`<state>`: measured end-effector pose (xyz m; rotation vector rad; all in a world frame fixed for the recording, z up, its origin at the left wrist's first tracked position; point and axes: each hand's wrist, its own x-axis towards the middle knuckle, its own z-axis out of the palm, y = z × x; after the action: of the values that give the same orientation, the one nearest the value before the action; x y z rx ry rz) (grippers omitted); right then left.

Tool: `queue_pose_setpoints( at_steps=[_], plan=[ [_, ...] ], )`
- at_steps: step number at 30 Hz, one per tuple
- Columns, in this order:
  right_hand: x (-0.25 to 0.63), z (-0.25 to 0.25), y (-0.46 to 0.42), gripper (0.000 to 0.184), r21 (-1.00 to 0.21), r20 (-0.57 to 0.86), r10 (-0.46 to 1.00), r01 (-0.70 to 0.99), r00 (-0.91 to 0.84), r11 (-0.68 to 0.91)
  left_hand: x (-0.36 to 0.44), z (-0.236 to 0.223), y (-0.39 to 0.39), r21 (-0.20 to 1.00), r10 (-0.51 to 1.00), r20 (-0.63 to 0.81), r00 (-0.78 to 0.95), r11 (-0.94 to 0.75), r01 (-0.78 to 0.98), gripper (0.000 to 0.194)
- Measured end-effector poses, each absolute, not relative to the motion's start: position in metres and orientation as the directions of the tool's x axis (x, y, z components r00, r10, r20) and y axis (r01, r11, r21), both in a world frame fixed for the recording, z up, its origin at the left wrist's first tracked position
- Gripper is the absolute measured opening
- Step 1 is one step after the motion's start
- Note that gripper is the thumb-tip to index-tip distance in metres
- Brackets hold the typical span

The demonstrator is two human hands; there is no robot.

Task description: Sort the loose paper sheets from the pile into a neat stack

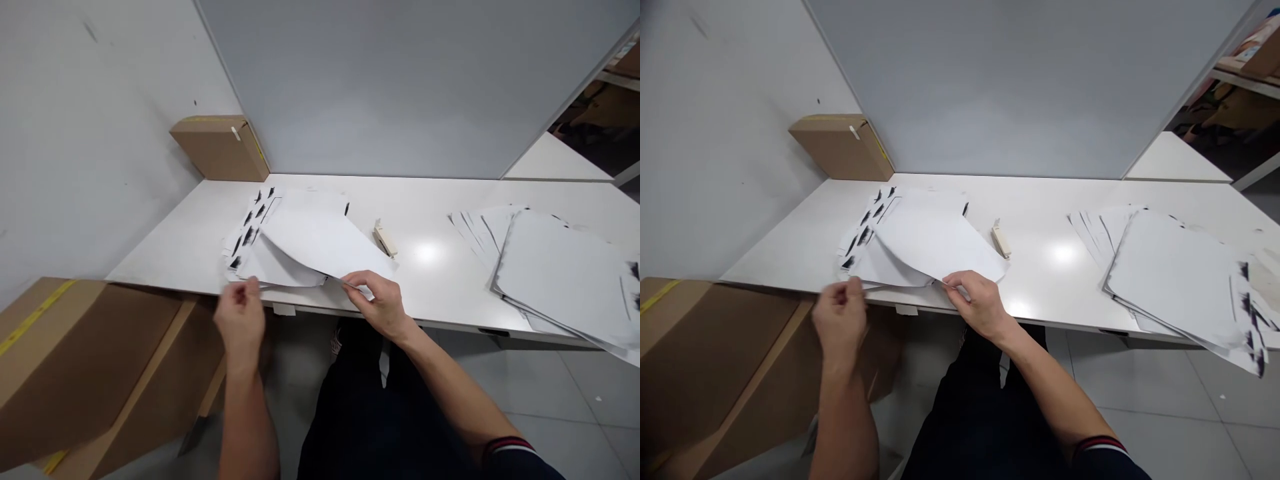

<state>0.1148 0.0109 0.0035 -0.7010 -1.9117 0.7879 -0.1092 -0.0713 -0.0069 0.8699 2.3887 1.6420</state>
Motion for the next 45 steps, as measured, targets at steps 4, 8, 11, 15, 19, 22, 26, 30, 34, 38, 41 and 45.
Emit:
queue_pose_setpoints(
  at_steps=[4, 8, 11, 15, 19, 22, 26, 30, 34, 38, 41, 45],
  plan=[
    [0.135, -0.012, -0.009, 0.015, -0.603, 0.654, 0.577, 0.123, -0.49, 0.788, -0.059, -0.023, -0.068, 0.939, 0.824, -0.32, -0.467, 0.212, -0.27, 0.055],
    [0.156, -0.027, -0.036, 0.02, -0.449, 0.672, 0.419, 0.114, -0.61, 0.886, -0.031, -0.041, -0.061, 0.815, 0.815, -0.402, -0.417, 0.111, -0.568, 0.045],
    [0.168, -0.035, -0.049, 0.008, -0.475, 0.595, 0.437, 0.143, -0.675, 0.868, -0.02, -0.051, -0.063, 0.843, 0.768, -0.407, -0.493, 0.108, -0.528, 0.037],
    [0.187, -0.037, -0.035, 0.029, -0.656, 0.378, 0.508, 0.163, -0.774, 0.737, -0.013, -0.062, -0.07, 0.866, 0.781, -0.402, -0.478, 0.155, -0.476, 0.037],
    [0.207, -0.034, 0.001, 0.038, -0.586, 0.238, 0.866, 0.646, -0.439, 0.489, -0.01, -0.065, -0.072, 0.879, 0.775, -0.407, -0.484, 0.186, -0.44, 0.04],
    [0.213, -0.032, 0.021, 0.056, -0.458, 0.096, 0.972, 0.857, -0.215, 0.235, -0.011, -0.065, -0.073, 0.908, 0.774, -0.386, -0.501, 0.223, -0.354, 0.04],
    [0.212, -0.03, 0.03, 0.06, -0.522, -0.14, 0.964, 0.844, -0.226, 0.122, -0.018, -0.07, -0.08, 0.95, 0.789, -0.312, -0.53, 0.26, -0.173, 0.034],
    [0.211, -0.029, 0.033, 0.027, -0.537, -0.192, 0.958, 0.84, -0.214, 0.08, -0.026, -0.081, -0.09, 0.955, 0.78, -0.294, -0.552, 0.266, -0.133, 0.036],
    [0.213, -0.028, 0.034, 0.036, -0.543, -0.13, 0.969, 0.833, -0.209, 0.107, -0.029, -0.083, -0.094, 0.948, 0.818, -0.303, -0.49, 0.207, -0.241, 0.036],
    [0.213, -0.027, 0.034, 0.038, -0.616, -0.12, 0.961, 0.777, -0.249, 0.125, -0.031, -0.078, -0.094, 0.954, 0.815, -0.275, -0.509, 0.165, -0.251, 0.03],
    [0.211, -0.027, 0.034, 0.036, -0.671, -0.128, 0.956, 0.733, -0.263, 0.111, -0.035, -0.076, -0.093, 0.95, 0.799, -0.284, -0.531, 0.158, -0.271, 0.031],
    [0.209, -0.028, 0.035, 0.033, -0.715, -0.158, 0.959, 0.698, -0.233, 0.052, -0.037, -0.071, -0.091, 0.92, 0.782, -0.312, -0.54, 0.107, -0.376, 0.029]
  ],
)
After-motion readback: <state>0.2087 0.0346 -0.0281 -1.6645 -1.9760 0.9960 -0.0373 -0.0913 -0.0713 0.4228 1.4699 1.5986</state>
